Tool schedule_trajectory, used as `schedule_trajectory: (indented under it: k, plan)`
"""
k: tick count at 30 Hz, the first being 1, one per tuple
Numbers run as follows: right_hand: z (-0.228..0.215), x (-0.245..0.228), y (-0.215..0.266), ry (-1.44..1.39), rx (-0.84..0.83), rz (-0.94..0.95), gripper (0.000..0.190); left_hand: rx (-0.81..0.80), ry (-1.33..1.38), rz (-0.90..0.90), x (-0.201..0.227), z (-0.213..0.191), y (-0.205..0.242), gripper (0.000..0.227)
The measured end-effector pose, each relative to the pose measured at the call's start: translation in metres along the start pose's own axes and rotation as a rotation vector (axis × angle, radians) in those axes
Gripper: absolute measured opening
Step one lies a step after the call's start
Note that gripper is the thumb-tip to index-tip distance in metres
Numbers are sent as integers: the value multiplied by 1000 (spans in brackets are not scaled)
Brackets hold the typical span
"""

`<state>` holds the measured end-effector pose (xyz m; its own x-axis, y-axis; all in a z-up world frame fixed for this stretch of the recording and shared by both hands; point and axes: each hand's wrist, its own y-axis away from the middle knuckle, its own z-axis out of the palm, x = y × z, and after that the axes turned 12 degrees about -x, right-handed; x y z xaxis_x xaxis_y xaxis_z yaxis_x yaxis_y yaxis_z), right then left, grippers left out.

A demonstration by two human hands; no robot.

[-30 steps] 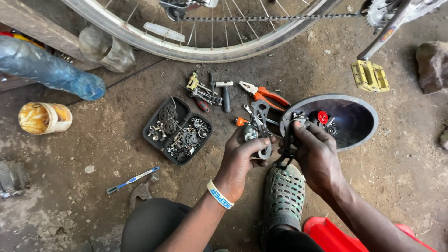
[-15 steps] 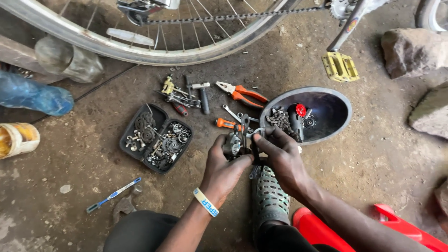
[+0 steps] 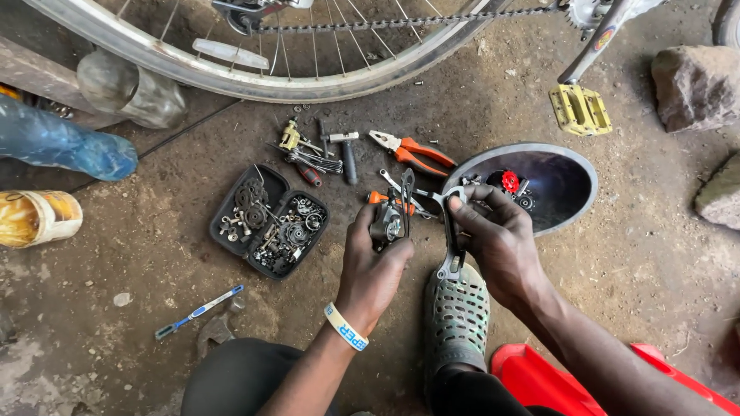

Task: The person sits on a stool and works on a bicycle derailleur, picking up small parts from a black bowl and a toolbox. They assemble the derailleur by hand, attaching a jockey wheel and other components, while various tools and bicycle parts are scattered on the floor.

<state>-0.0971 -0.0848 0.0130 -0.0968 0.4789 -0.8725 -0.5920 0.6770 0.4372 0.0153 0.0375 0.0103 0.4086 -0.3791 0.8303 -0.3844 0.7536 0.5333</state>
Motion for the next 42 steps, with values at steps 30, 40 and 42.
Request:
schedule_trajectory:
  k: [30,40,42]
  plan:
    - [12,15,-34,-295,40,-63,16,-2,412,15,18,-15,-22,39]
    - [11,4,-29,-175,-15,-127,21,-98,592,27,-18,-30,-37,35]
    - [6,9,-32,-117,-9,-138,21,-99,592,34,-18,-31,-35,35]
